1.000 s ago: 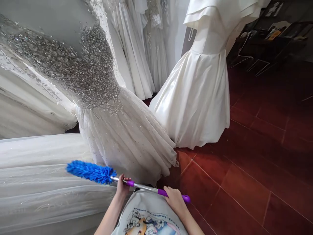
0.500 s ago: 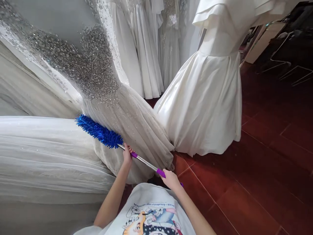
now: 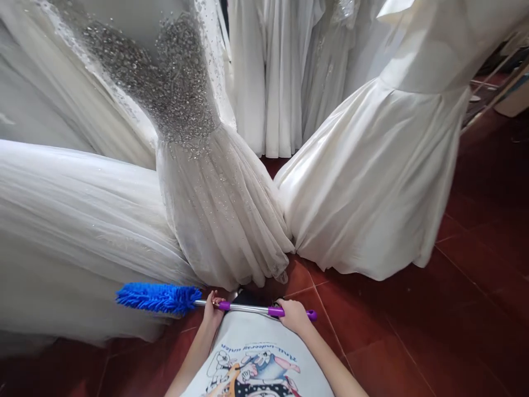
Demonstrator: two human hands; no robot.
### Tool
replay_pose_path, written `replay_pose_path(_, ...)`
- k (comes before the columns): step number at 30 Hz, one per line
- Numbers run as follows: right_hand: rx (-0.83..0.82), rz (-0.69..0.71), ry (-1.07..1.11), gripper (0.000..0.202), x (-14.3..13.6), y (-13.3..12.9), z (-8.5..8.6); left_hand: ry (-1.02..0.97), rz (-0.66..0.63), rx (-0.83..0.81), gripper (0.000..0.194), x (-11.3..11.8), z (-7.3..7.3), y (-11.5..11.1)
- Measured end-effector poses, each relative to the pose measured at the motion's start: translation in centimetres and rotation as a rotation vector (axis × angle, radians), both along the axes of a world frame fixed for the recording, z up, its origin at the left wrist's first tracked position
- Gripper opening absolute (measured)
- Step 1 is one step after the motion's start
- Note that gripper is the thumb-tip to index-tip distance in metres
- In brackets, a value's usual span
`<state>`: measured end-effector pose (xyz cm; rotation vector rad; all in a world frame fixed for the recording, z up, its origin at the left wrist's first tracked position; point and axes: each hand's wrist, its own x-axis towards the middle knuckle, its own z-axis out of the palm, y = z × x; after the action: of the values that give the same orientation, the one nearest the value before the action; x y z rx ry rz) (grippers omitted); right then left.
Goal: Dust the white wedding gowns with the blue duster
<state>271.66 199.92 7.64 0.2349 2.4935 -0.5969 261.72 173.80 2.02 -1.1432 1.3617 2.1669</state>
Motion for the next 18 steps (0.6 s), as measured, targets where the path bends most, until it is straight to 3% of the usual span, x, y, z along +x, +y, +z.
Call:
replay_pose_path(2,0.029,-0.02,0.036,0.015,-1.1,0.8,0.0,0.067,0.055,0.068,0.022,-0.6,2.0,0.0)
replay_pose_path(4,0.063,-0.064,0.073,0.018,-2.9,1.3,-0.1,0.154,0.052,0.164,0.02,-3.0,4.6,0.9)
replay_pose_path(7,0.102,-0.139,0.103,0.026,-6.0,1.8,-0.3,0.297,-0.003,0.31,0.028,-9.0,8.7,3.7)
replay_pose_path(10,0.091,-0.186,0.065,0.025,-8.4,2.1,-0.4,0.359,-0.111,0.32,0.028,-15.3,10.6,7.1)
replay_pose_path(12,0.039,-0.192,0.006,0.025,-9.2,2.4,-0.6,0.334,-0.178,0.293,0.027,-18.2,10.3,9.1)
replay_pose_path(14,-0.015,-0.196,-0.055,0.026,-9.4,2.6,-0.9,0.283,-0.238,0.273,0.03,-19.7,9.0,10.5)
replay_pose_path(18,-0.021,-0.239,-0.156,0.025,-9.0,2.7,-2.4,0.207,-0.309,0.216,0.026,-19.5,5.1,10.7)
